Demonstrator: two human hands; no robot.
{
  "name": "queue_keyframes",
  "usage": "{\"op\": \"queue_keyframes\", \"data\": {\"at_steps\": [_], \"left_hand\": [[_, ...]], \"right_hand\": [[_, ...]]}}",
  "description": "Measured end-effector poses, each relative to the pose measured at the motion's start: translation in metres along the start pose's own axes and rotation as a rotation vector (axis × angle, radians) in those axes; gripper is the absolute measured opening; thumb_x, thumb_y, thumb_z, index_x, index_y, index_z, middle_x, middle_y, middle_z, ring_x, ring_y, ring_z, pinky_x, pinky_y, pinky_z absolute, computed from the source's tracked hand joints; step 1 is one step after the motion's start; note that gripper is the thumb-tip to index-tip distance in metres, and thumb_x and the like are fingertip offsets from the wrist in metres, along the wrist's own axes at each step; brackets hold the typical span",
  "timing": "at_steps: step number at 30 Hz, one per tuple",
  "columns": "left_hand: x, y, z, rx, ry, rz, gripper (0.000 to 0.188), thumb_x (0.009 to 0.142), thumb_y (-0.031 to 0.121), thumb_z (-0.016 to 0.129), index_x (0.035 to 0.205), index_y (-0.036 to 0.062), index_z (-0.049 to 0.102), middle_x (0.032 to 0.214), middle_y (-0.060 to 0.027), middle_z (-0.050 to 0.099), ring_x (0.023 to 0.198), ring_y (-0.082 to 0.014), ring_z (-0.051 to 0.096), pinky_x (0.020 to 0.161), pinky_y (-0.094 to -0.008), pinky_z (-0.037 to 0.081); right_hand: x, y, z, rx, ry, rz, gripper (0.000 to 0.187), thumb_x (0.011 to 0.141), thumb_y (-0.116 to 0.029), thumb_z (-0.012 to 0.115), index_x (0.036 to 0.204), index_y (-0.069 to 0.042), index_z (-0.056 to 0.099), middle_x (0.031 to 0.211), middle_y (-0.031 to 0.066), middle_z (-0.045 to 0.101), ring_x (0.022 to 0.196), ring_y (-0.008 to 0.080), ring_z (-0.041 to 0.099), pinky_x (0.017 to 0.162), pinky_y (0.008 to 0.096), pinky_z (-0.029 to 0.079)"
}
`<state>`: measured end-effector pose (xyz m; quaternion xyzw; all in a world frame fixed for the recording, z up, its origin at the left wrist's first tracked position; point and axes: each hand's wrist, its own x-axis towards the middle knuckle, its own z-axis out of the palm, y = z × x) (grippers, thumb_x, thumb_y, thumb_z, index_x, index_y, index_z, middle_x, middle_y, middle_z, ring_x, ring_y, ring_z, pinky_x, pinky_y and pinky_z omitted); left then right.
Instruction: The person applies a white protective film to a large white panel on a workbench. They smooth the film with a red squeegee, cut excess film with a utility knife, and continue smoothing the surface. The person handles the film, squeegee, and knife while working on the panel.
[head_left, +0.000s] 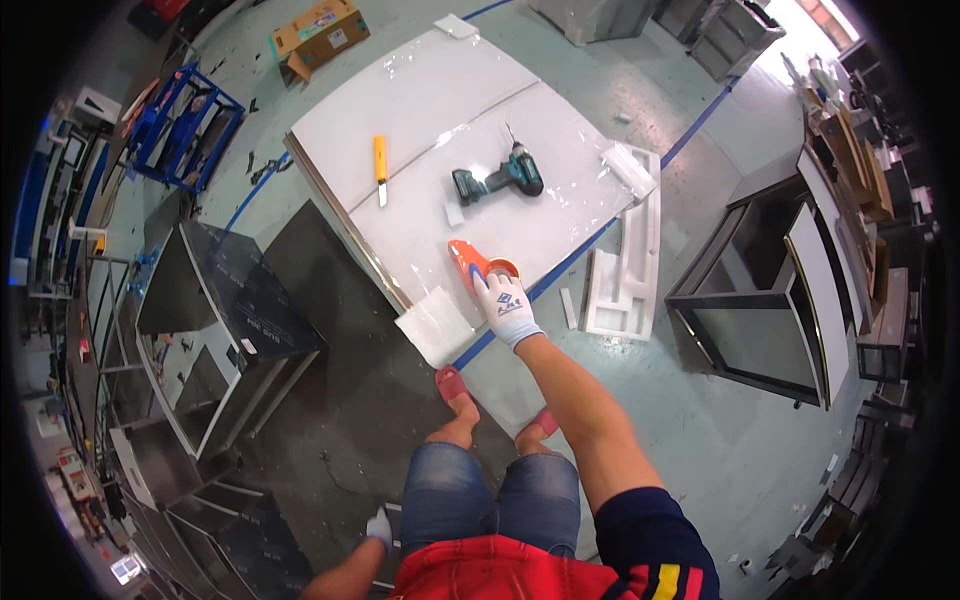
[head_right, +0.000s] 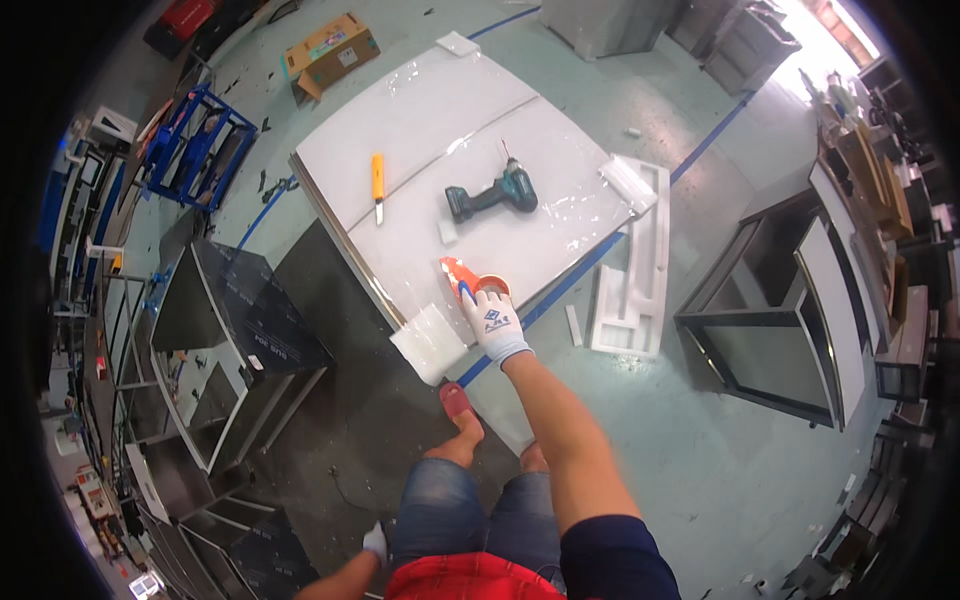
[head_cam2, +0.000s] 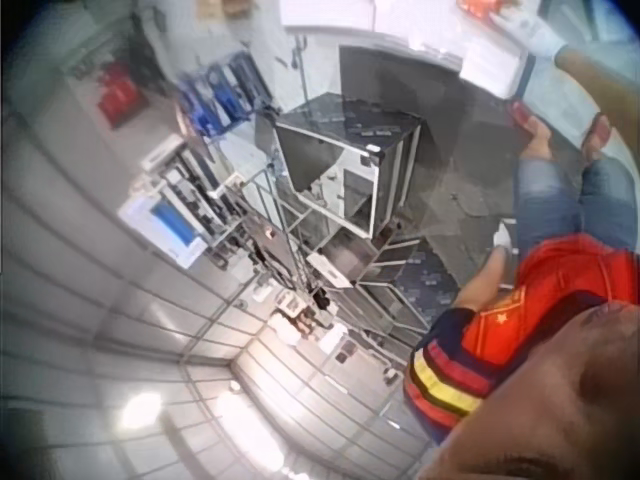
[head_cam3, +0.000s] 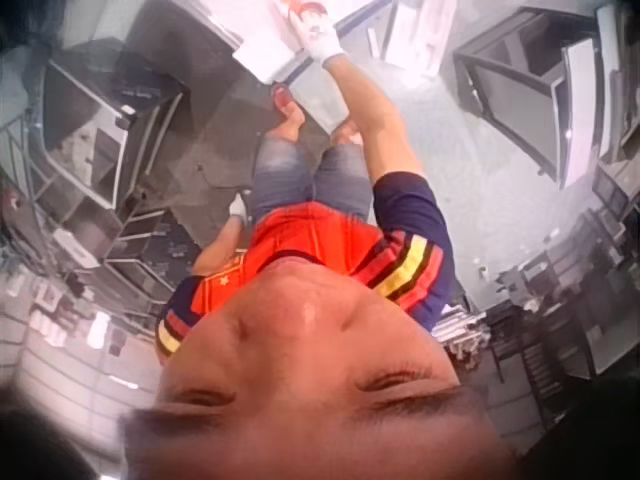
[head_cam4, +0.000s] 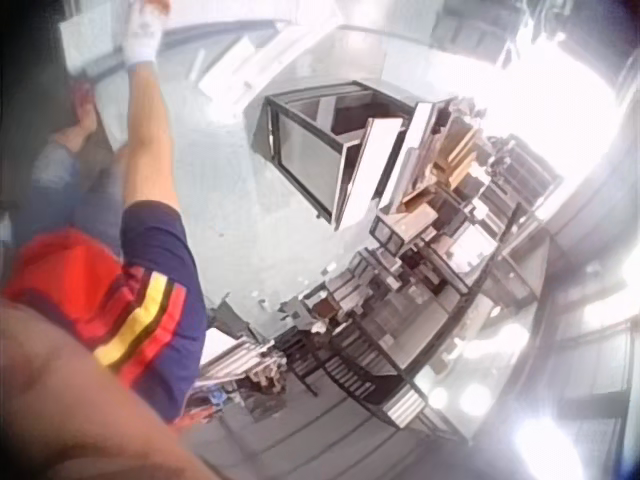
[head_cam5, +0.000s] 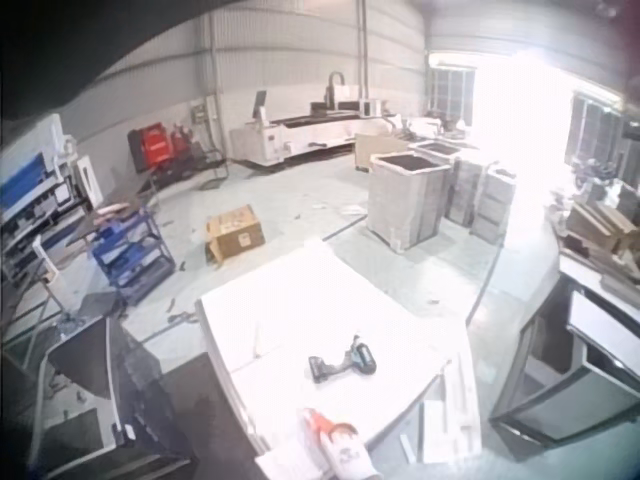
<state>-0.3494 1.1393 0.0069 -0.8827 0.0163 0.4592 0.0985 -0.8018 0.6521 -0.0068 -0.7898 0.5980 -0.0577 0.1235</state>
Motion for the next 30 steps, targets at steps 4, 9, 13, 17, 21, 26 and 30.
{"op": "queue_keyframes", "data": {"at_steps": [4, 9, 13, 17, 21, 26, 30], "left_hand": [[0.017, -0.077, -0.056, 0.197, -0.028, 0.247, 0.072, 0.112, 0.062, 0.058, 0.137, -0.0027, 0.075, 0.133, -0.0214, 0.080, 0.126, -0.0432, 0.074, 0.102, -0.0488, 0.058], [0.023, -0.038, -0.078, 0.302, -0.114, 0.392, 0.060, 0.114, 0.052, 0.057, 0.142, 0.0016, 0.071, 0.130, -0.0211, 0.080, 0.117, -0.0402, 0.076, 0.099, -0.0492, 0.059], [0.009, 0.025, -0.073, 0.434, -0.149, 0.786, 0.050, 0.117, 0.041, 0.052, 0.150, 0.0067, 0.065, 0.134, -0.0230, 0.078, 0.112, -0.0371, 0.076, 0.100, -0.0487, 0.059], [-0.024, 0.084, -0.094, 0.166, -0.246, 0.861, 0.046, 0.117, 0.036, 0.049, 0.152, 0.0086, 0.065, 0.143, -0.0222, 0.073, 0.125, -0.0332, 0.072, 0.112, -0.0440, 0.054], [-0.054, 0.120, -0.140, -0.079, -0.343, 0.728, 0.051, 0.115, 0.044, 0.054, 0.140, 0.0023, 0.069, 0.134, -0.0137, 0.076, 0.121, -0.0295, 0.072, 0.104, -0.0414, 0.056], [-0.060, 0.184, -0.151, -0.258, -0.168, 0.581, 0.042, 0.113, 0.045, 0.060, 0.119, 0.0070, 0.078, 0.110, -0.0079, 0.078, 0.096, -0.0211, 0.069, 0.087, -0.0399, 0.054], [-0.042, 0.324, -0.119, -0.322, 0.088, 0.802, 0.036, 0.112, 0.034, 0.062, 0.109, 0.0007, 0.077, 0.095, -0.0087, 0.073, 0.086, -0.0234, 0.065, 0.085, -0.0426, 0.054]], "right_hand": [[0.006, -0.014, -0.003, -0.114, -0.080, 0.010, 0.054, 0.103, -0.021, 0.065, 0.156, -0.008, 0.060, 0.129, 0.0198, 0.070, 0.125, 0.0386, 0.067, 0.110, 0.0523, 0.050], [0.019, -0.037, -0.042, 0.116, 0.095, 0.192, 0.056, 0.098, -0.037, 0.076, 0.146, -0.009, 0.069, 0.133, 0.0182, 0.069, 0.129, 0.0391, 0.063, 0.112, 0.0562, 0.046], [0.082, -0.050, -0.060, 0.262, 0.045, 0.380, 0.051, 0.100, -0.040, 0.073, 0.143, -0.013, 0.072, 0.144, 0.0208, 0.065, 0.135, 0.0426, 0.060, 0.114, 0.0568, 0.046], [0.151, -0.058, -0.040, 0.305, -0.197, 0.567, 0.049, 0.106, -0.049, 0.067, 0.145, -0.020, 0.073, 0.160, 0.0240, 0.055, 0.148, 0.0443, 0.053, 0.120, 0.0599, 0.044], [0.203, -0.064, -0.008, 0.275, -0.276, 0.659, 0.048, 0.109, -0.052, 0.063, 0.145, -0.023, 0.076, 0.157, 0.0218, 0.056, 0.147, 0.0428, 0.052, 0.116, 0.0606, 0.045], [0.189, -0.072, -0.024, 0.367, -0.154, 0.355, 0.042, 0.106, -0.042, 0.069, 0.138, -0.017, 0.075, 0.148, 0.0273, 0.061, 0.139, 0.0462, 0.058, 0.115, 0.0550, 0.048], [0.084, -0.072, -0.070, 0.543, 0.265, 0.182, 0.052, 0.099, -0.027, 0.077, 0.149, -0.015, 0.069, 0.152, 0.0324, 0.059, 0.139, 0.0523, 0.056, 0.116, 0.0584, 0.047]]}}
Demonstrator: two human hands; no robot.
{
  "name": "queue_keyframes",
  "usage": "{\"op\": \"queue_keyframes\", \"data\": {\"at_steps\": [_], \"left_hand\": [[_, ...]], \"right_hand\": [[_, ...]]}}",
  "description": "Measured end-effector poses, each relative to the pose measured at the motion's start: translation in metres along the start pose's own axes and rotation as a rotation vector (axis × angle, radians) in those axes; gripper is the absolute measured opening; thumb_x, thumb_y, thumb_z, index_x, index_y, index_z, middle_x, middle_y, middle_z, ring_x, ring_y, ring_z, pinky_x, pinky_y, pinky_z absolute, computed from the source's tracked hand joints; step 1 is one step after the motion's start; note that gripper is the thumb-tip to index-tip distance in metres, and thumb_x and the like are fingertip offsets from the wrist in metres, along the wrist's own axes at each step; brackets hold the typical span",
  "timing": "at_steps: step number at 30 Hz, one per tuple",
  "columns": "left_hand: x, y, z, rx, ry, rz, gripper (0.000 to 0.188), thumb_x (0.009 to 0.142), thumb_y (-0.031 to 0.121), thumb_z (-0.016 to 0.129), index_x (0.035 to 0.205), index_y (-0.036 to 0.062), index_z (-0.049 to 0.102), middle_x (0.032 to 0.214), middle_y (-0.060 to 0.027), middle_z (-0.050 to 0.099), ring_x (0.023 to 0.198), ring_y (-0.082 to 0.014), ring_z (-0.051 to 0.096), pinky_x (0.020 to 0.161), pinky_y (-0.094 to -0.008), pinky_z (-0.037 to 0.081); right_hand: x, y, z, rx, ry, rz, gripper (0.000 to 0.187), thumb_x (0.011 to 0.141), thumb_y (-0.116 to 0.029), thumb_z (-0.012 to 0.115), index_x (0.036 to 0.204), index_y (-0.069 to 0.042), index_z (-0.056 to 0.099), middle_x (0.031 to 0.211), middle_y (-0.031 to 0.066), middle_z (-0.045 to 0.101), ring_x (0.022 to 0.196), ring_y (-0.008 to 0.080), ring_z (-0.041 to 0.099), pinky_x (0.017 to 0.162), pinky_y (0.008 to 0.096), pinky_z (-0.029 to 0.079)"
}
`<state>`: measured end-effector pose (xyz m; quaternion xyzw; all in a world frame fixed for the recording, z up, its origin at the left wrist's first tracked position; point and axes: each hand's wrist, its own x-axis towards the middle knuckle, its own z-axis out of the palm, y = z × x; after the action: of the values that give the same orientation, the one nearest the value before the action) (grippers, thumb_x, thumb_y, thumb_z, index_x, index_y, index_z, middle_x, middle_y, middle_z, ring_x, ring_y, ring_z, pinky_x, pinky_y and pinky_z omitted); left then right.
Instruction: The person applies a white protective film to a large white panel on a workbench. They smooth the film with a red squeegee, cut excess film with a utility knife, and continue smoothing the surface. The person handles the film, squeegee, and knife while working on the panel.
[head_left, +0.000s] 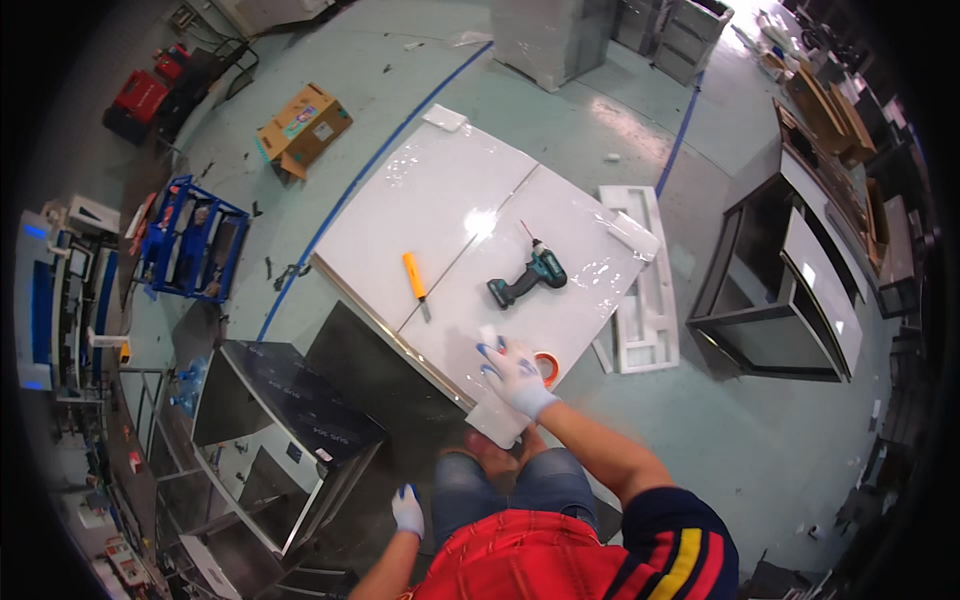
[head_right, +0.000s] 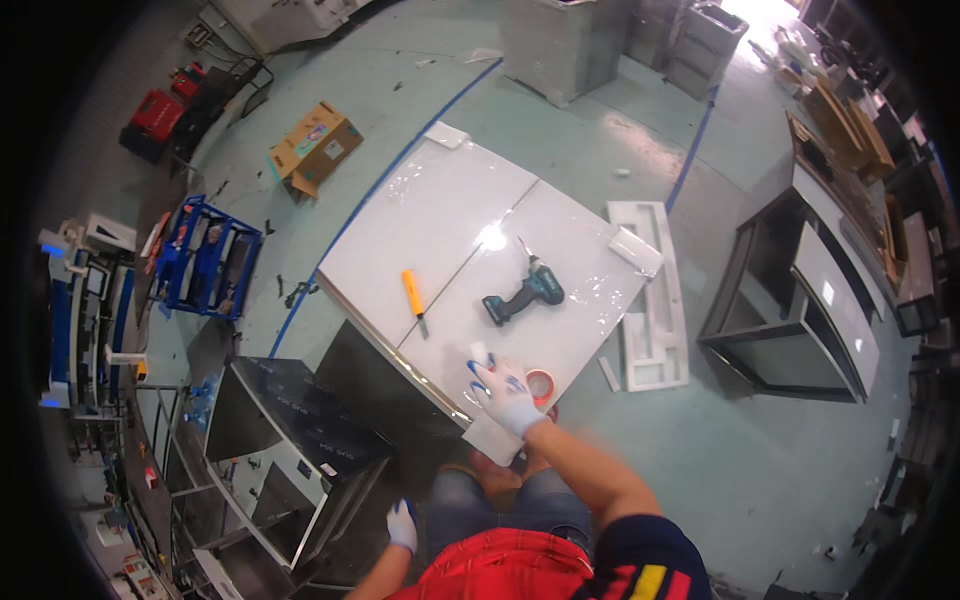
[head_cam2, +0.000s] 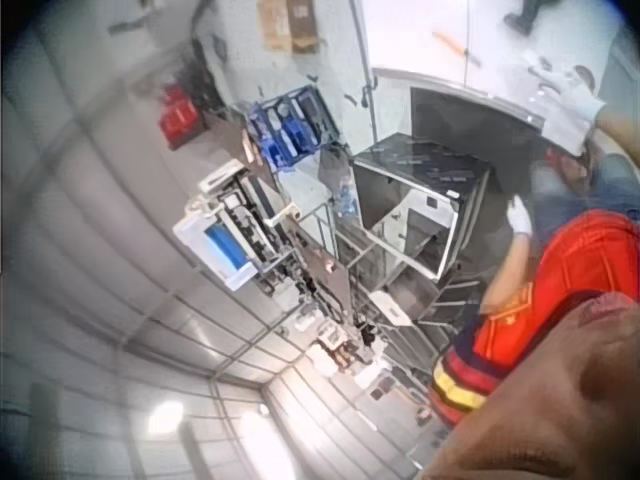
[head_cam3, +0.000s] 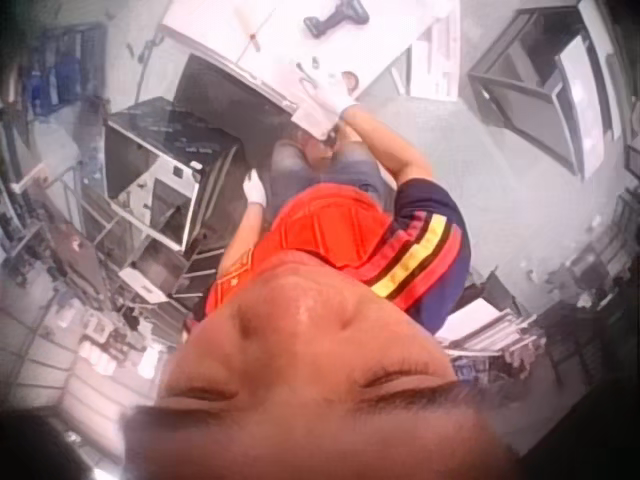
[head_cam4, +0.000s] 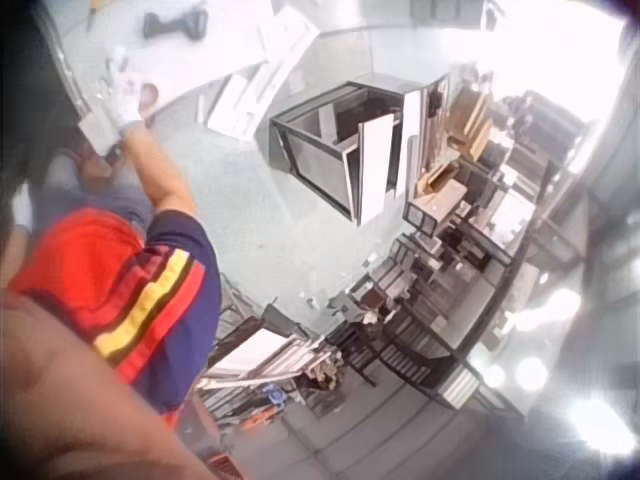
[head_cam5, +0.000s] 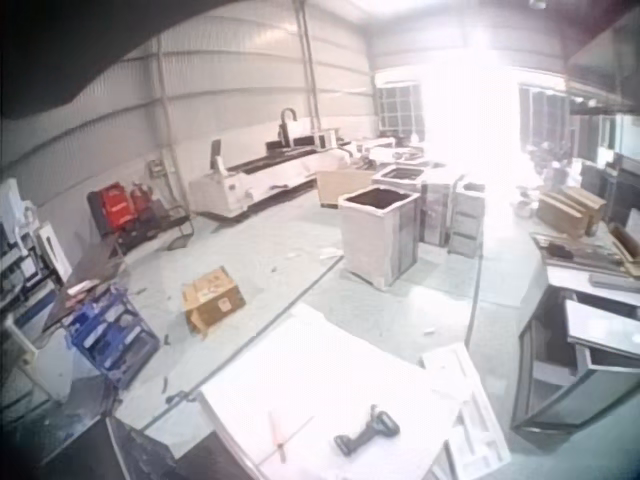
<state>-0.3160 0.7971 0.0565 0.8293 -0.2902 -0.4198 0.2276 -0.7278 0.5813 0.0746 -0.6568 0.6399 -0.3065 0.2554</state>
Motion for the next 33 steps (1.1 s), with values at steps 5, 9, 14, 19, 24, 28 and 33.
{"op": "queue_keyframes", "data": {"at_steps": [5, 9, 14, 19, 24, 28, 33], "left_hand": [[0.170, 0.154, 0.116, 0.186, 0.073, 0.570, 0.035, 0.107, 0.022, 0.073, 0.132, -0.0028, 0.073, 0.124, -0.0255, 0.077, 0.111, -0.0424, 0.075, 0.102, -0.0495, 0.059], [0.285, 0.290, 0.210, 0.420, 0.061, 0.636, 0.060, 0.097, 0.044, 0.085, 0.128, -0.0048, 0.068, 0.121, -0.0253, 0.070, 0.110, -0.0415, 0.069, 0.099, -0.0530, 0.056], [0.369, 0.355, 0.308, 0.701, -0.020, 0.549, 0.073, 0.092, 0.056, 0.086, 0.130, -0.0021, 0.066, 0.133, -0.0267, 0.069, 0.125, -0.0432, 0.069, 0.105, -0.0529, 0.057], [0.393, 0.360, 0.314, 0.729, -0.100, 0.585, 0.058, 0.094, 0.047, 0.082, 0.124, -0.0014, 0.069, 0.118, -0.0256, 0.078, 0.109, -0.0439, 0.077, 0.096, -0.0550, 0.061], [0.285, 0.348, 0.250, 0.567, -0.622, 0.811, 0.044, 0.096, 0.041, 0.083, 0.114, 0.0026, 0.070, 0.103, -0.0224, 0.079, 0.093, -0.0440, 0.077, 0.083, -0.0563, 0.059], [0.130, 0.319, 0.186, 1.017, -1.173, 1.315, 0.046, 0.093, 0.042, 0.085, 0.116, 0.0034, 0.072, 0.109, -0.0257, 0.076, 0.103, -0.0459, 0.075, 0.091, -0.0552, 0.059], [0.021, 0.330, 0.177, 1.145, -1.655, 1.863, 0.047, 0.093, 0.040, 0.084, 0.126, 0.0080, 0.075, 0.121, -0.0226, 0.076, 0.115, -0.0427, 0.073, 0.102, -0.0531, 0.057]], "right_hand": [[-0.165, 0.030, -0.086, -0.183, 0.107, 0.854, 0.069, 0.103, -0.034, 0.073, 0.167, -0.018, 0.056, 0.155, 0.0318, 0.061, 0.141, 0.0507, 0.059, 0.118, 0.0554, 0.049], [-0.323, 0.006, -0.094, -0.041, -0.158, 1.282, 0.051, 0.107, -0.041, 0.063, 0.151, -0.015, 0.070, 0.137, 0.0260, 0.076, 0.131, 0.0455, 0.070, 0.115, 0.0519, 0.054], [-0.481, -0.115, 0.015, 0.000, 0.067, 1.705, 0.045, 0.105, -0.042, 0.066, 0.133, -0.009, 0.079, 0.127, 0.0256, 0.079, 0.123, 0.0448, 0.074, 0.108, 0.0519, 0.058], [-0.481, -0.229, 0.150, 0.105, 0.496, 1.964, 0.042, 0.101, -0.042, 0.069, 0.120, -0.007, 0.084, 0.118, 0.0241, 0.082, 0.117, 0.0407, 0.078, 0.103, 0.0500, 0.060], [-0.348, -0.230, 0.090, -0.105, 0.669, 1.627, 0.064, 0.104, -0.032, 0.071, 0.158, 0.001, 0.057, 0.153, 0.0291, 0.064, 0.142, 0.0467, 0.061, 0.120, 0.0516, 0.049], [-0.207, -0.208, -0.008, -0.451, 0.356, 0.750, 0.082, 0.093, -0.030, 0.083, 0.163, -0.001, 0.051, 0.160, 0.0256, 0.058, 0.150, 0.0476, 0.052, 0.127, 0.0571, 0.038], [-0.135, -0.192, -0.020, -0.249, -0.131, 0.886, 0.046, 0.098, -0.026, 0.072, 0.140, -0.005, 0.065, 0.141, 0.0236, 0.070, 0.138, 0.0444, 0.064, 0.117, 0.0556, 0.046]]}}
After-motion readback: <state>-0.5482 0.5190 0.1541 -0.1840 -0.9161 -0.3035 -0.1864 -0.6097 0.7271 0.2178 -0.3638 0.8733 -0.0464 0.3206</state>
